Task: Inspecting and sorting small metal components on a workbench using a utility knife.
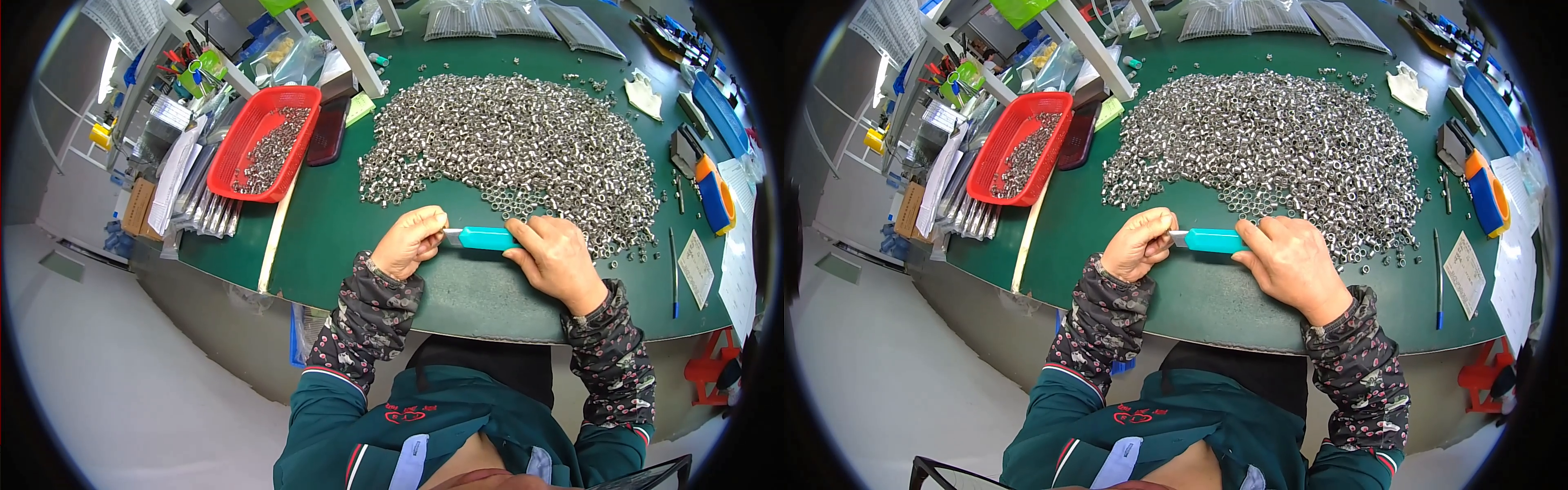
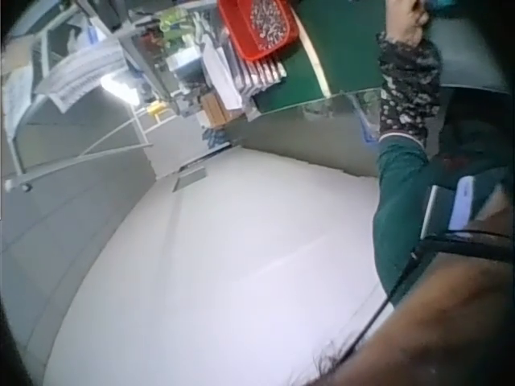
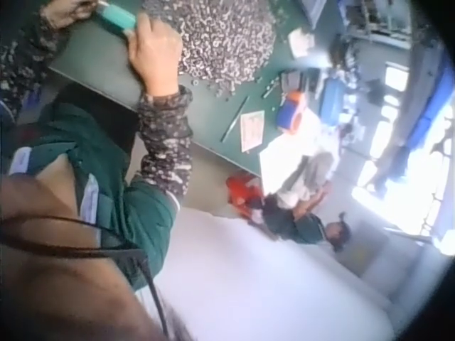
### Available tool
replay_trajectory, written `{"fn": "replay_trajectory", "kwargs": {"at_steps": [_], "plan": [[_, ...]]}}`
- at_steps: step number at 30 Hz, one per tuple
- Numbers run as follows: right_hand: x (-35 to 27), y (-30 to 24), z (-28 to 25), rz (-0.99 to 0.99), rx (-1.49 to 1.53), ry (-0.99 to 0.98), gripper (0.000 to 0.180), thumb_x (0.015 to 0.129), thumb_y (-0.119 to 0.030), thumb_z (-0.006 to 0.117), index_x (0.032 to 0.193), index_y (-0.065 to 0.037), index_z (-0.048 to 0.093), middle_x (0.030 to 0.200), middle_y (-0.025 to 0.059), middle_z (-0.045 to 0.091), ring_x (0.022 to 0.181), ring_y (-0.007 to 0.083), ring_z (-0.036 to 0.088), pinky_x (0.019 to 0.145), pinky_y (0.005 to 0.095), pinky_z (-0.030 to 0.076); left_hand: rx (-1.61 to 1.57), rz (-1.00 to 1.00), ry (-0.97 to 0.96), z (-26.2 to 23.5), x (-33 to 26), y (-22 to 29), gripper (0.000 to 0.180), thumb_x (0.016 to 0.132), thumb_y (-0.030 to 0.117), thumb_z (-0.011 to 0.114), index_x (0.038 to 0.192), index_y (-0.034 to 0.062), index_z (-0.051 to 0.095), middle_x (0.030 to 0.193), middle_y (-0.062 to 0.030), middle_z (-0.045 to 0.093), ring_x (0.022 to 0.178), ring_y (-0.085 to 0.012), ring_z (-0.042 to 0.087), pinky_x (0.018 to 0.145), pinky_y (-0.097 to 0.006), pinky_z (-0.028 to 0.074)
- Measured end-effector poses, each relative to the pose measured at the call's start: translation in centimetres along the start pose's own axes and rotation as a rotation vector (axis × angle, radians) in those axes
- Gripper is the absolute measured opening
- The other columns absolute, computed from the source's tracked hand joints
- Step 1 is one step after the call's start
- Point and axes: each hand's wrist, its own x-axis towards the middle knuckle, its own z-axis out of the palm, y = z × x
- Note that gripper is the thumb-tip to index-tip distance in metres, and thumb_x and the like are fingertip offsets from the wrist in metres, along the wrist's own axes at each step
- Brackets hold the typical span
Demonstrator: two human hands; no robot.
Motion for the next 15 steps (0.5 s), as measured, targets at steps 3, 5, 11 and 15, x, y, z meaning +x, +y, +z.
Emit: {"fn": "replay_trajectory", "kwargs": {"at_steps": [3,5,11,15], "plan": [[0.2,0.0,-0.4,-0.037,-0.039,0.007,0.026,0.065,-0.019,0.063,0.086,-0.008,0.051,0.062,0.0055,0.044,0.057,0.0216,0.048,0.051,0.0333,0.039,0.037,-0.04,-0.047,-0.1,-0.1,0.2,0.019,0.085,0.017,0.044,0.071,0.0038,0.046,0.056,0.0038,0.038,0.04,0.0,0.027,0.036,-0.015,0.019],[0.3,0.0,-0.7,-0.05,-0.066,0.001,0.027,0.065,-0.019,0.063,0.086,-0.008,0.051,0.062,0.0047,0.044,0.058,0.0206,0.048,0.052,0.0326,0.038,0.052,-0.05,-0.055,0.0,-0.2,0.4,0.019,0.085,0.017,0.045,0.071,0.0039,0.046,0.056,0.0041,0.037,0.04,0.0001,0.026,0.036,-0.015,0.019],[0.6,0.1,-1.3,-0.124,-0.149,-0.011,0.03,0.062,-0.02,0.064,0.087,-0.008,0.051,0.063,0.0032,0.042,0.06,0.0177,0.046,0.055,0.0304,0.036,0.092,-0.12,-0.083,0.2,-0.6,0.7,0.019,0.084,0.018,0.046,0.07,0.0049,0.047,0.055,0.0049,0.036,0.04,0.0006,0.025,0.036,-0.015,0.017],[0.7,0.1,-1.7,-0.142,-0.166,0.001,0.031,0.061,-0.02,0.064,0.087,-0.009,0.052,0.063,0.0026,0.041,0.061,0.017,0.045,0.056,0.03,0.035,0.093,-0.155,-0.103,0.2,-0.6,0.6,0.02,0.083,0.019,0.047,0.069,0.0053,0.047,0.056,0.0048,0.037,0.041,0.0002,0.024,0.037,-0.015,0.017]]}}
